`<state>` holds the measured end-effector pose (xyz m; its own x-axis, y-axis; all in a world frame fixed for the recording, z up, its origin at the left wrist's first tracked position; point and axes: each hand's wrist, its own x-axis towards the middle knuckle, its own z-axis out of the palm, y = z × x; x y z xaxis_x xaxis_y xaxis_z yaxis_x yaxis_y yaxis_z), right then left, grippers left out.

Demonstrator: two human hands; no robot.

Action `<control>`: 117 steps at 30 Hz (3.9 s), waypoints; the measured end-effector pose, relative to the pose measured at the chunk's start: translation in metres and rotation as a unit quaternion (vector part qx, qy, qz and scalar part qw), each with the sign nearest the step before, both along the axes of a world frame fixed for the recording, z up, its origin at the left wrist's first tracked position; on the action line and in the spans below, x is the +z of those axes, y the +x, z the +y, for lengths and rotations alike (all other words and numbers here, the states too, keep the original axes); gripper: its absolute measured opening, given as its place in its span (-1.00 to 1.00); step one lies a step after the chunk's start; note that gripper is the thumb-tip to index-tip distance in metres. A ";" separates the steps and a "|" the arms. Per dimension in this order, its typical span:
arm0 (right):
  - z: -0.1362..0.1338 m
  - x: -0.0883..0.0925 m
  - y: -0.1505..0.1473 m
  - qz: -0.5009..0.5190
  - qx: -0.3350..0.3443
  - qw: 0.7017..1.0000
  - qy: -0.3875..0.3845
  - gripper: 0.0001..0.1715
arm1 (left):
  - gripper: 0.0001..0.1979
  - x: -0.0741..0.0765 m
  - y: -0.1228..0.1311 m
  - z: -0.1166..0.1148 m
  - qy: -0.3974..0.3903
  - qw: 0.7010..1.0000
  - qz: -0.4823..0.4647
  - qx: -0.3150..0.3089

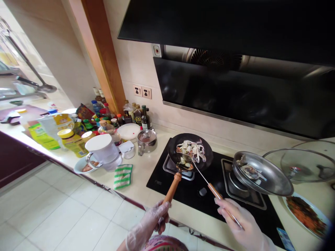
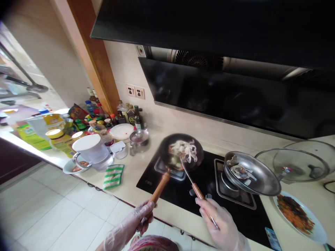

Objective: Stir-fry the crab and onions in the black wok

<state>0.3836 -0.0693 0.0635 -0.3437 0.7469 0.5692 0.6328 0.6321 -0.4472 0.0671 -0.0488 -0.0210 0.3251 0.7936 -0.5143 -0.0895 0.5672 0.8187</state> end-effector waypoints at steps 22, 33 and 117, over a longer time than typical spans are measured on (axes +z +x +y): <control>0.021 -0.016 -0.029 0.112 -0.016 0.994 -0.009 -0.53 | -0.29 0.003 0.001 0.000 0.010 1.000 0.005 0.002; 0.041 -0.013 -0.029 0.135 -0.043 0.990 -0.025 -0.74 | -0.23 -0.009 0.002 0.005 -0.013 1.000 0.020 0.007; 0.075 0.009 0.020 -0.038 -0.117 0.988 0.096 -0.73 | -0.36 -0.015 0.034 -0.013 -0.057 0.998 -0.002 0.021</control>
<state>0.4034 0.0054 0.0720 -0.2224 0.6912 0.6875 0.7983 0.5340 -0.2786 0.1016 -0.0619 -0.0356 0.2952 0.7426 -0.6012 -0.1170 0.6526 0.7487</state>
